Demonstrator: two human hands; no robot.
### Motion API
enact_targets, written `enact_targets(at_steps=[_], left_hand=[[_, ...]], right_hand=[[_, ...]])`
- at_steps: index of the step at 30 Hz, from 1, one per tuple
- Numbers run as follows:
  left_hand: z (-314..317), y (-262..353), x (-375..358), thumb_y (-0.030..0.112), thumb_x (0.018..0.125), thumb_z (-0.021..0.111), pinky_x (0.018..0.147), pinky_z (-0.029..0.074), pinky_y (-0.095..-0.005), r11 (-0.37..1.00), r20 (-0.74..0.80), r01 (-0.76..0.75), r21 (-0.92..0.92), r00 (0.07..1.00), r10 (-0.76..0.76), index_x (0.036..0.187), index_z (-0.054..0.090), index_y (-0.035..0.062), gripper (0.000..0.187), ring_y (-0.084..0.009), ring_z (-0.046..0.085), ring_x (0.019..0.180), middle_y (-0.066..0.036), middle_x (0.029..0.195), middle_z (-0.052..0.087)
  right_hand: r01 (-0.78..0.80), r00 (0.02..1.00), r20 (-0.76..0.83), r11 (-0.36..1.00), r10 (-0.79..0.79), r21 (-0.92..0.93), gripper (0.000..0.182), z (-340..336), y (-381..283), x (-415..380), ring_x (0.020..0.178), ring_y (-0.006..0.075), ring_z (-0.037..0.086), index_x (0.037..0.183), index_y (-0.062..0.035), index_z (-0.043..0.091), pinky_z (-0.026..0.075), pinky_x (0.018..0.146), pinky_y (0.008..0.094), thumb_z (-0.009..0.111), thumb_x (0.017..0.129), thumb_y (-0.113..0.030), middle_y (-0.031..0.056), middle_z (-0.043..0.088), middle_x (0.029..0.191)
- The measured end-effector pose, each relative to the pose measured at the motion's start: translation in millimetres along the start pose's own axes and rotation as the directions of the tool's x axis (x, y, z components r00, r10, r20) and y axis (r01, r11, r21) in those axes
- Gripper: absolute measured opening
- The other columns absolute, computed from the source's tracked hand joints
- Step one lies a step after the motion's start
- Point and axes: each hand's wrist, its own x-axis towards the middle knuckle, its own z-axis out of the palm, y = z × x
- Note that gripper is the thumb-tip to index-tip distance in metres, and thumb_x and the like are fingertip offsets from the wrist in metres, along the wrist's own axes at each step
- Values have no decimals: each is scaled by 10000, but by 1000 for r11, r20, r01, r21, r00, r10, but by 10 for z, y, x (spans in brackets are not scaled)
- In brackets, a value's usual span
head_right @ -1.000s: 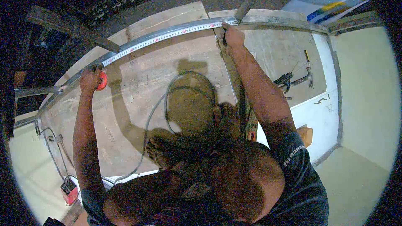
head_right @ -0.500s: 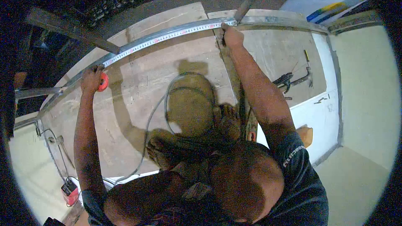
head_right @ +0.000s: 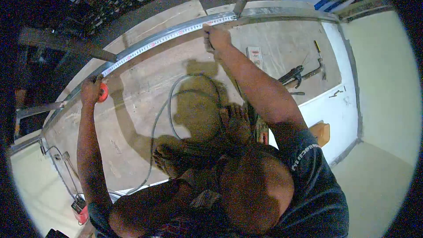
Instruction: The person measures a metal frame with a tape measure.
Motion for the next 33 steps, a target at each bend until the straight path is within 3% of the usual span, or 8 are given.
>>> enact_targets(at_steps=[4, 9, 12, 15, 21, 24, 26, 33], left_hand=[[67, -13, -22, 591, 931, 439, 984, 442, -461, 982, -136, 52, 184, 990, -27, 1206, 650, 94, 606, -353, 564, 1167, -168, 1232, 619], [27, -33, 45, 611, 934, 419, 984, 440, -479, 995, 36, 17, 98, 999, -20, 1228, 635, 103, 625, -372, 547, 1179, -186, 1256, 595], [9, 11, -64, 597, 942, 413, 977, 442, -486, 989, -78, -32, 144, 996, 44, 1238, 626, 104, 612, -378, 553, 1166, -198, 1225, 604], [50, -60, 53, 582, 948, 411, 964, 452, -489, 988, 41, -14, 152, 999, 8, 1261, 610, 121, 592, -374, 557, 1161, -202, 1206, 609], [110, -108, 50, 579, 954, 396, 965, 460, -488, 966, -36, -79, 247, 995, 91, 1266, 601, 134, 581, -370, 559, 1159, -202, 1203, 610], [17, -11, -60, 585, 956, 386, 984, 449, -478, 923, 25, -146, 357, 989, 146, 1261, 602, 107, 607, -369, 555, 1164, -195, 1220, 605], [57, -31, -17, 588, 952, 392, 981, 453, -470, 941, -9, -72, 330, 997, 79, 1262, 599, 96, 617, -366, 554, 1167, -192, 1232, 601], [-13, 61, -70, 603, 932, 427, 958, 462, -467, 975, -39, -11, 221, 999, 20, 1207, 632, 75, 630, -375, 578, 1136, -215, 1189, 625]], right_hand=[[12, 999, 41, 999, -14, 37, 259, 138, 91, 3, 478, 180, 526, 774, -55, 588, 430, 419, 330, 660, 914, -261, 63, 575, 653], [25, 999, 31, 997, -27, 66, 218, 296, 152, 11, 431, 153, 464, 744, -91, 592, 359, 380, 327, 709, 870, -225, 27, 529, 596], [97, 995, 2, 995, -97, 38, 236, 318, 168, 19, 434, 157, 468, 734, -79, 587, 369, 386, 325, 697, 881, -226, 34, 531, 589], [39, 999, 15, 995, -41, 91, 235, 313, 163, 28, 431, 152, 472, 775, -87, 568, 374, 382, 311, 650, 922, -251, 31, 535, 599], [83, 996, 37, 995, -81, -58, 223, 283, 220, 124, 430, 137, 455, 786, -98, 565, 366, 384, 306, 651, 917, -257, 17, 525, 600], [56, 998, 29, 997, -55, -46, 218, 317, 186, 68, 429, 136, 453, 776, -102, 562, 361, 382, 307, 659, 910, -243, 15, 526, 601], [58, 998, 14, 994, -59, 98, 208, 355, 135, -26, 429, 134, 452, 776, -99, 568, 355, 378, 301, 673, 901, -229, 13, 521, 599], [106, 994, 11, 994, -106, 20, 166, 332, 173, 3, 438, 120, 449, 790, -97, 584, 337, 371, 278, 677, 891, -191, 5, 516, 599]])
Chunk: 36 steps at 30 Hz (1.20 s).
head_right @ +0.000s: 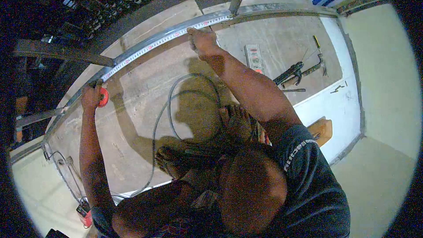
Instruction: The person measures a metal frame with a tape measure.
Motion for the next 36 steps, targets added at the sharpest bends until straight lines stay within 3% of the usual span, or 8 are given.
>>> enact_targets(at_steps=[6, 13, 15, 17, 19, 23, 28, 36], left_hand=[[162, -121, 92, 571, 931, 450, 926, 472, -478, 998, -55, -54, -38, 997, 52, 1133, 677, 81, 576, -383, 608, 1086, -202, 1163, 646], [26, -53, 6, 543, 933, 456, 904, 477, -479, 990, -104, -128, -54, 987, 121, 1159, 671, 89, 551, -362, 615, 1078, -192, 1117, 665], [-180, 70, -29, 539, 930, 457, 908, 477, -480, 986, 145, 64, -153, 989, -41, 1163, 671, 101, 540, -364, 611, 1087, -191, 1118, 666], [307, -242, 210, 548, 930, 450, 919, 478, -481, 989, -54, -145, -20, 988, 144, 1169, 669, 115, 541, -369, 611, 1089, -181, 1142, 659], [117, -49, 52, 548, 930, 442, 940, 471, -477, 998, -13, -39, -56, 999, 39, 1173, 663, 121, 539, -366, 604, 1104, -175, 1170, 649], [69, -86, 41, 574, 925, 435, 986, 448, -455, 995, 14, -73, -70, 997, 74, 1204, 638, 117, 572, -355, 571, 1166, -168, 1214, 632], [98, -66, 68, 591, 915, 453, 986, 452, -445, 991, 38, 22, -135, 999, -17, 1194, 640, 95, 600, -352, 577, 1163, -176, 1212, 632], [182, -79, 98, 561, 902, 494, 966, 471, -436, 989, -39, 21, -143, 999, -26, 1181, 655, 114, 550, -346, 601, 1126, -176, 1210, 632]], right_hand=[[-55, 998, 28, 985, 52, 161, 139, 15, -24, 4, 445, 113, 454, 806, -99, 594, 334, 369, 254, 683, 880, -176, 5, 530, 614], [-11, 1000, 4, 1000, 11, 22, 144, -65, -44, 53, 442, 150, 463, 859, -88, 612, 372, 382, 318, 642, 906, -220, 28, 531, 619], [-11, 1000, 16, 999, 12, -32, 164, -125, -68, 108, 438, 167, 465, 866, -88, 616, 384, 390, 338, 621, 921, -242, 38, 528, 619], [17, 989, -146, 994, -33, -108, 225, -239, 0, 307, 479, 188, 499, 900, -77, 633, 419, 423, 350, 565, 947, -286, 62, 538, 634], [15, 984, -173, 991, -38, -136, 288, -463, 32, 464, 519, 211, 526, 879, -78, 642, 446, 484, 379, 564, 940, -348, 71, 567, 667], [-203, 968, 186, 965, 171, 168, 401, -963, -108, 749, 596, 257, 576, 839, -78, 645, 498, 577, 427, 554, 933, -457, 87, 618, 751], [7, 951, -306, 985, 47, 173, 207, -292, -627, -187, 554, 169, 495, 848, -109, 565, 443, 505, 301, 554, 972, -275, 16, 509, 665], [30, 959, -284, 989, 13, 143, 155, -527, -521, 35, 586, 164, 511, 937, -98, 586, 436, 508, 308, 580, 969, -250, 29, 542, 721]])
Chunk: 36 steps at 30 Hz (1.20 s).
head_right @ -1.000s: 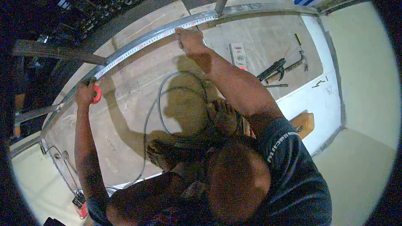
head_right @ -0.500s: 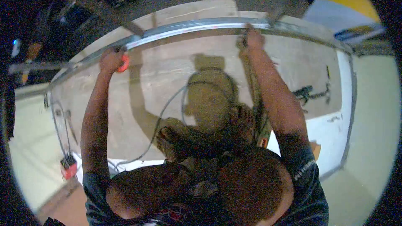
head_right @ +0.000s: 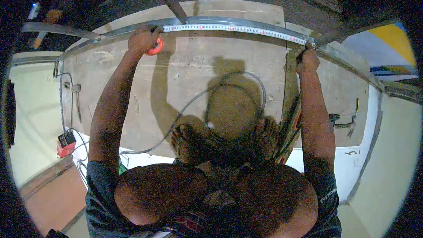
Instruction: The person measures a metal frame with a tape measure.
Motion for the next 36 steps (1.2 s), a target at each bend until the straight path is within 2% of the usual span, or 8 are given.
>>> enact_targets(at_steps=[9, 12, 14, 15, 16, 22, 25, 36], left_hand=[[-220, 137, -137, 518, 903, 485, 958, 471, -442, 999, 57, -14, -35, 998, 16, 1142, 691, 175, 466, -349, 598, 1126, -154, 1223, 624], [-194, 88, -140, 492, 879, 515, 968, 463, -448, 997, 6, -68, -31, 998, 69, 1147, 688, 174, 451, -354, 594, 1129, -158, 1214, 627], [-315, 148, -113, 477, 846, 547, 984, 449, -452, 1000, 197, -7, -18, 980, 10, 1161, 678, 168, 461, -363, 585, 1138, -171, 1220, 622], [269, -181, 100, 472, 820, 574, 969, 459, -454, 993, -66, -97, 72, 993, 102, 1150, 682, 150, 473, -373, 597, 1107, -182, 1202, 628], [111, -101, 31, 482, 851, 550, 942, 475, -456, 985, -84, -162, 56, 982, 166, 1151, 681, 128, 481, -378, 609, 1078, -191, 1173, 640], [33, -79, 24, 557, 933, 440, 893, 488, -487, 975, -65, -223, 13, 973, 223, 1123, 692, 119, 540, -386, 629, 1023, -196, 1115, 659], [-108, 121, -74, 553, 936, 443, 892, 489, -487, 994, 48, -76, 76, 996, 73, 1134, 686, 115, 538, -386, 628, 1027, -195, 1113, 659], [-18, 70, 13, 557, 934, 448, 909, 480, -491, 983, 56, -176, -53, 982, 179, 1144, 672, 88, 560, -390, 626, 1032, -195, 1161, 645]], right_hand=[[22, 998, -56, 999, -25, -50, 179, -62, 30, 141, 590, 145, 493, 909, -105, 569, 441, 529, 303, 574, 976, -271, 13, 535, 719], [50, 994, 96, 998, -46, -38, 219, -172, 106, 307, 622, 164, 521, 926, -105, 587, 462, 560, 342, 531, 989, -307, 26, 556, 741], [98, 992, 85, 989, -89, -110, 304, -205, 167, 371, 666, 202, 561, 982, -75, 607, 484, 615, 383, 502, 992, -360, 55, 593, 773], [127, 992, 45, 969, -120, -211, 382, -268, 209, 489, 695, 229, 589, 1030, -44, 621, 498, 658, 411, 487, 991, -399, 78, 621, 792], [145, 989, 6, 939, -151, -310, 464, -331, 248, 608, 724, 257, 616, 1077, -13, 635, 513, 701, 439, 473, 991, -439, 101, 649, 811], [66, 994, -75, 991, -75, -116, 171, -83, -8, -11, 609, 185, 558, 960, -61, 610, 453, 532, 356, 571, 960, -227, 51, 581, 732], [95, 992, -84, 995, -97, -24, 326, -81, -32, -53, 494, 205, 520, 858, -3, 589, 450, 457, 344, 494, 1006, -278, 89, 566, 669], [89, 996, 31, 995, -88, -45, 321, -350, 25, 301, 580, 213, 555, 956, -35, 599, 481, 516, 375, 464, 1006, -323, 82, 593, 751]])
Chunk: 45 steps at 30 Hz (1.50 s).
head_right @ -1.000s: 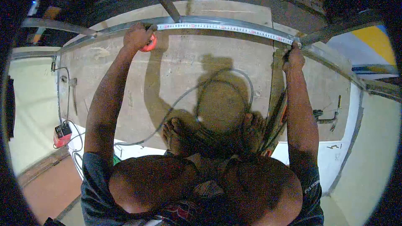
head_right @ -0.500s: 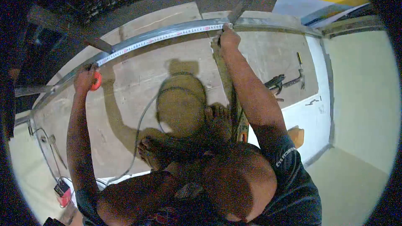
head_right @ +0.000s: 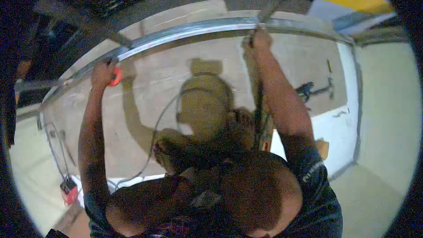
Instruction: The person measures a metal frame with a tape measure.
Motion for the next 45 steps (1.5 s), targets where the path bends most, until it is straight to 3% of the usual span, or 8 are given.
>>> enact_targets(at_steps=[2, 3, 6, 16, 22, 32, 35, 45], left_hand=[[-77, 112, -78, 573, 925, 444, 917, 478, -488, 993, 12, 106, 58, 994, -107, 1131, 677, 83, 581, -390, 623, 1044, -203, 1150, 647], [62, -11, 29, 578, 922, 445, 920, 478, -488, 988, 16, 116, 106, 993, -118, 1117, 684, 78, 588, -387, 623, 1049, -206, 1147, 647], [-129, 150, -132, 583, 915, 455, 922, 479, -489, 995, -41, 89, 34, 995, -87, 1091, 705, 104, 568, -375, 625, 1056, -191, 1158, 648], [-104, 147, -72, 564, 906, 479, 919, 498, -438, 985, -55, 168, 34, 985, -166, 1127, 704, 188, 490, -350, 626, 1076, -146, 1167, 661], [-75, 137, -60, 541, 911, 485, 934, 491, -447, 988, -67, 156, -19, 985, -157, 1135, 699, 178, 477, -341, 623, 1086, -141, 1172, 660], [-259, 297, -149, 528, 901, 503, 954, 487, -424, 969, -19, 248, 11, 969, -247, 1173, 683, 175, 481, -305, 606, 1137, -112, 1220, 645], [-237, 254, -123, 709, 871, 440, 998, 445, -467, 975, 62, 221, -8, 973, -221, 1265, 572, 23, 802, -376, 559, 1189, -212, 1304, 561], [-85, 160, -35, 539, 924, 500, 901, 505, -479, 984, -15, 154, -85, 988, -156, 1121, 713, 171, 468, -359, 619, 1074, -208, 1144, 646]], right_hand=[[-35, 999, 34, 999, 33, 38, 275, 136, -56, -151, 622, 184, 556, 939, -104, 579, 481, 552, 325, 462, 1016, -341, 47, 585, 725], [-12, 999, -46, 976, 2, -219, 246, 114, -42, -25, 587, 170, 521, 913, -111, 562, 462, 529, 305, 480, 1012, -321, 37, 550, 688], [-33, 996, 91, 997, 26, 72, 206, 43, -23, 33, 580, 162, 496, 913, -115, 543, 440, 517, 312, 519, 1002, -299, 27, 533, 701], [1, 1000, 6, 983, 1, -181, 215, -5, 44, 196, 614, 169, 529, 958, -97, 570, 447, 533, 328, 565, 984, -311, 20, 547, 722], [-34, 999, 5, 998, 34, 45, 230, 210, -100, -264, 601, 170, 519, 960, -94, 568, 433, 526, 319, 574, 980, -323, 18, 535, 709], [-19, 998, -67, 995, 13, -94, 234, 104, -30, -53, 601, 180, 523, 912, -95, 572, 436, 527, 323, 589, 972, -321, 20, 544, 715], [-17, 999, -28, 998, 15, -55, 238, 90, -15, -36, 597, 179, 520, 902, -95, 571, 436, 525, 324, 583, 975, -322, 25, 554, 737], [6, 998, -70, 999, -9, -46, 221, 105, 0, -49, 608, 166, 525, 882, -97, 573, 435, 517, 320, 584, 975, -297, 22, 550, 702]])
